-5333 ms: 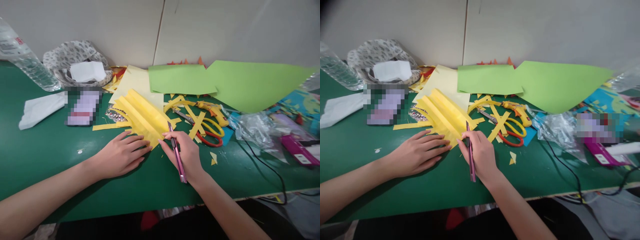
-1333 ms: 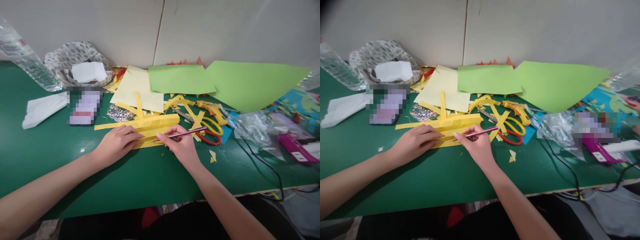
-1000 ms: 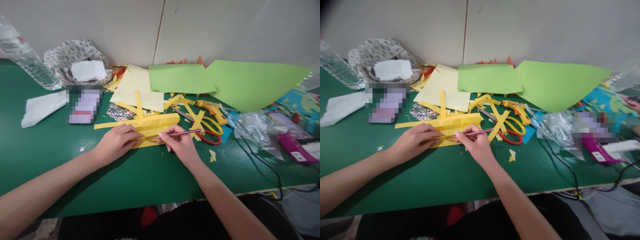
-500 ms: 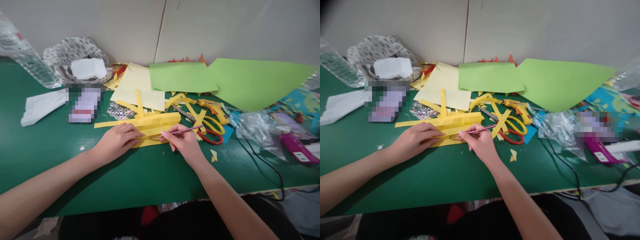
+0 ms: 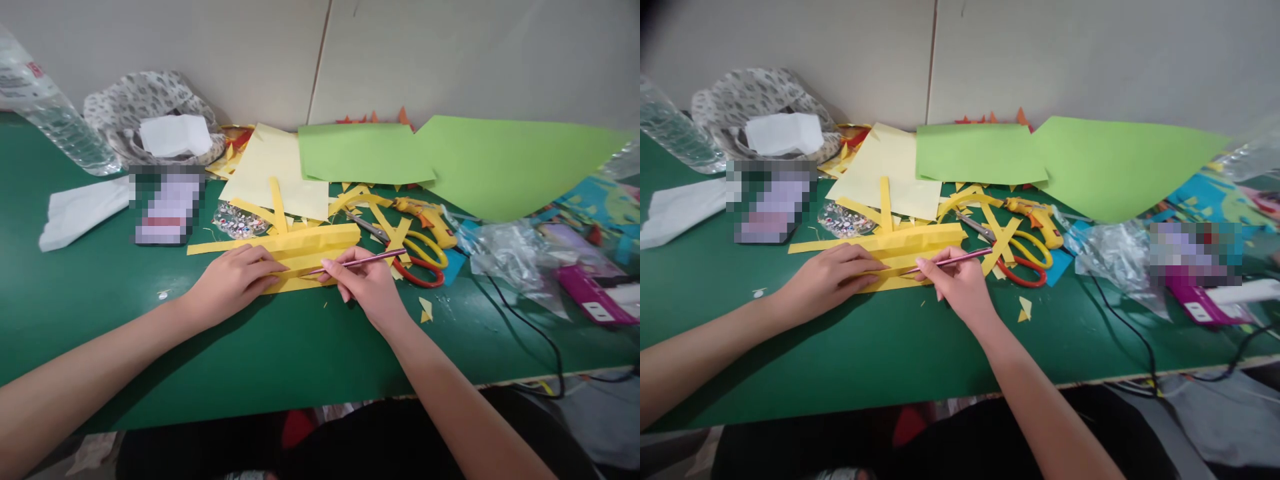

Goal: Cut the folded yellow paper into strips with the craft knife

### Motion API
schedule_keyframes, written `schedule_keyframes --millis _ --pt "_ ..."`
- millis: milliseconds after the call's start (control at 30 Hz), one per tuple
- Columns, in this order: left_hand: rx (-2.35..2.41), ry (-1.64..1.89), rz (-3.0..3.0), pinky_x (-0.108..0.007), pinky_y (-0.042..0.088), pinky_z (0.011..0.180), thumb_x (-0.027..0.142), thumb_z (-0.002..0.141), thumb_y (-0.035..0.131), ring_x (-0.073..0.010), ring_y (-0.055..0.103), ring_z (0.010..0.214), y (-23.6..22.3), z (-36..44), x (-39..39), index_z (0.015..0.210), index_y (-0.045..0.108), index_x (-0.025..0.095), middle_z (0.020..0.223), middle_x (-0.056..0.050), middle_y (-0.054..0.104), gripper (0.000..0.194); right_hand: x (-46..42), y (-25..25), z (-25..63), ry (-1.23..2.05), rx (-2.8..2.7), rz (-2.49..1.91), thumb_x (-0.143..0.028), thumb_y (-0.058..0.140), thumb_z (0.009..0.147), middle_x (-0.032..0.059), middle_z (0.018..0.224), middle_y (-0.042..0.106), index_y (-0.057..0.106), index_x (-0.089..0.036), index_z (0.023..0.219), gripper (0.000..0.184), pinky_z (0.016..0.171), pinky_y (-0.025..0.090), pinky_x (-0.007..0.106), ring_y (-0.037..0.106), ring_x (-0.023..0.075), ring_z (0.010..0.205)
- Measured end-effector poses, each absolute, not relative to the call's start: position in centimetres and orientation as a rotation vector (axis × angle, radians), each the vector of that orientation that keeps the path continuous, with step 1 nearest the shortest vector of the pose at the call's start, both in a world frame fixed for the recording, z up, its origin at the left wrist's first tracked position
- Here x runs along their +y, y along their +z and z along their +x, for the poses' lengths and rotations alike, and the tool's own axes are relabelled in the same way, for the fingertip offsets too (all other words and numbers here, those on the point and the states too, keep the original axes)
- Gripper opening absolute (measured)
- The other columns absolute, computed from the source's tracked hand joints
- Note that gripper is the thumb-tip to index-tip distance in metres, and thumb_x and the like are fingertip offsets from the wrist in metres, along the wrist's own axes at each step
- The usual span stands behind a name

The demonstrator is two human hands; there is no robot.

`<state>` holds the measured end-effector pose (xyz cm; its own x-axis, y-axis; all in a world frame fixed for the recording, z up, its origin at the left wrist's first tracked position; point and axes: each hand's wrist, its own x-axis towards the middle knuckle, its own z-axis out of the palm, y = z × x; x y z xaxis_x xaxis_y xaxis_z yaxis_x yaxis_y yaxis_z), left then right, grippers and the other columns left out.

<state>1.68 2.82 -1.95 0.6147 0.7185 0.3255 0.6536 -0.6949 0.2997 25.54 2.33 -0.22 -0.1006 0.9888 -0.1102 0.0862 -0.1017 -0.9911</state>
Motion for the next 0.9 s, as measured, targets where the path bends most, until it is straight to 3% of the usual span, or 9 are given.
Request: schedule_keyframes --millis 900 --pt "1.126 0.666 2.686 -0.031 0.047 0.072 0.028 0.097 0.045 -0.0192 0.06 0.084 -2.0 1.7 2.9 0.105 0.066 0.018 0.097 -0.006 0.065 0.025 2.7 0.0 27.4 1.239 -1.228 -1.352 -0.036 0.078 0.07 0.0059 0.064 0.073 0.054 -0.017 0.064 0.031 0.035 0.032 0.02 0.043 0.0036 0.033"
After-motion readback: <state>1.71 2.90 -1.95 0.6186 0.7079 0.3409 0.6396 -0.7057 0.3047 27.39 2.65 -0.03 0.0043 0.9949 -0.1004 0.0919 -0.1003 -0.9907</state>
